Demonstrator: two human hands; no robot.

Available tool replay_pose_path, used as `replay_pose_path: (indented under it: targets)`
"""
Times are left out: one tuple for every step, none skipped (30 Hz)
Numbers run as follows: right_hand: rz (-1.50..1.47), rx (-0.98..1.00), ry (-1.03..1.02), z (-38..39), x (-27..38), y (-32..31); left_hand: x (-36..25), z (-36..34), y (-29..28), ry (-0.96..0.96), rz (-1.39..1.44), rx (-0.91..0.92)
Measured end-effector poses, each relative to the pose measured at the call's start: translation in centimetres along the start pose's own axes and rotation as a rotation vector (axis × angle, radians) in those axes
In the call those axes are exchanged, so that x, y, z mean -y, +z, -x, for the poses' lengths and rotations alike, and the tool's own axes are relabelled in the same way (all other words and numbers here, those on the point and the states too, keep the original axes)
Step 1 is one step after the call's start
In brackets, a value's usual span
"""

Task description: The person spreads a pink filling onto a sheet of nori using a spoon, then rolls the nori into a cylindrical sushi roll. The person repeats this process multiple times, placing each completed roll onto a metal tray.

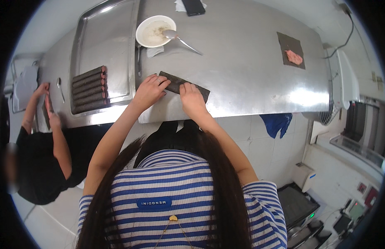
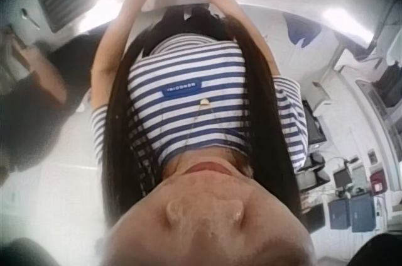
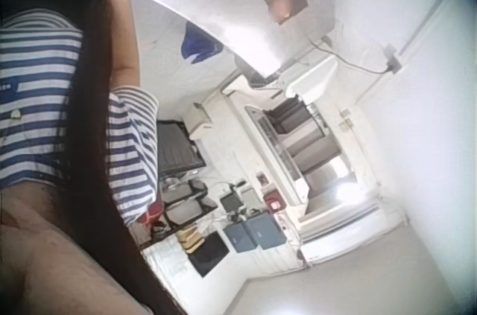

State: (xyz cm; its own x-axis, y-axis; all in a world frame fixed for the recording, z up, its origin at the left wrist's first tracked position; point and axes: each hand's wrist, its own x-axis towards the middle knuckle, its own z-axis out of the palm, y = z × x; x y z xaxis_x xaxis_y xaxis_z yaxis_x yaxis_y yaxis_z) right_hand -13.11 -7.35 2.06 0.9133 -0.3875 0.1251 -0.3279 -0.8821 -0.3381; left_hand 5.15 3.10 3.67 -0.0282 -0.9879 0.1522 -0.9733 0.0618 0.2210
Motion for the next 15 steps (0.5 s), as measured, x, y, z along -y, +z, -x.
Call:
replay_pose_path:
  targets:
    - [0.039, -0.012, 0.002, 0.1, 0.2, 0.2, 0.2, -0.2, 0.0, 0.022, -0.013, -0.004]
    - [0.063, -0.013, 0.020, 0.2, 0.4, 0.2, 0.4, -0.5, 0.0, 0.039, -0.020, 0.026]
    - [0.087, -0.013, 0.038, 0.3, 0.7, 0.1, 0.7, -0.8, 0.1, 0.054, -0.028, 0.056]
    - [0.111, -0.012, 0.055, 0.5, 1.0, 0.0, 1.0, -1.0, 0.2, 0.069, -0.036, 0.086]
    - [0.124, -0.030, 0.086, 0.7, 1.0, 0.2, 1.2, -1.3, 0.2, 0.084, -0.039, 0.113]
    - [0.136, -0.047, 0.116, 1.1, 1.0, 0.6, 1.3, -1.6, 0.2, 0.099, -0.043, 0.140]
    - [0.149, -0.063, 0.146, 1.4, 1.1, 0.8, 1.4, -1.9, 0.2, 0.113, -0.047, 0.166]
    - [0.141, -0.058, 0.189, 1.7, 1.1, 0.7, 1.4, -2.1, 0.0, 0.141, -0.031, 0.141]
    - [0.133, -0.053, 0.231, 2.1, 1.0, 0.6, 1.4, -2.3, -0.2, 0.169, -0.015, 0.115]
    - [0.125, -0.048, 0.273, 2.6, 0.9, 0.5, 1.4, -2.5, -0.4, 0.196, 0.002, 0.090]
    - [0.102, -0.060, 0.300, 3.1, 0.7, 0.5, 1.4, -2.7, -0.5, 0.194, 0.012, 0.127]
    - [0.079, -0.072, 0.327, 3.7, 0.5, 0.5, 1.4, -3.0, -0.6, 0.192, 0.021, 0.164]
    - [0.056, -0.084, 0.353, 4.2, 0.4, 0.5, 1.4, -3.2, -0.7, 0.189, 0.029, 0.201]
    - [0.075, -0.076, 0.358, 4.4, 0.2, 0.3, 1.3, -3.5, -0.9, 0.179, 0.048, 0.245]
    - [0.093, -0.066, 0.362, 4.6, 0.1, 0.2, 1.2, -3.8, -1.1, 0.169, 0.066, 0.289]
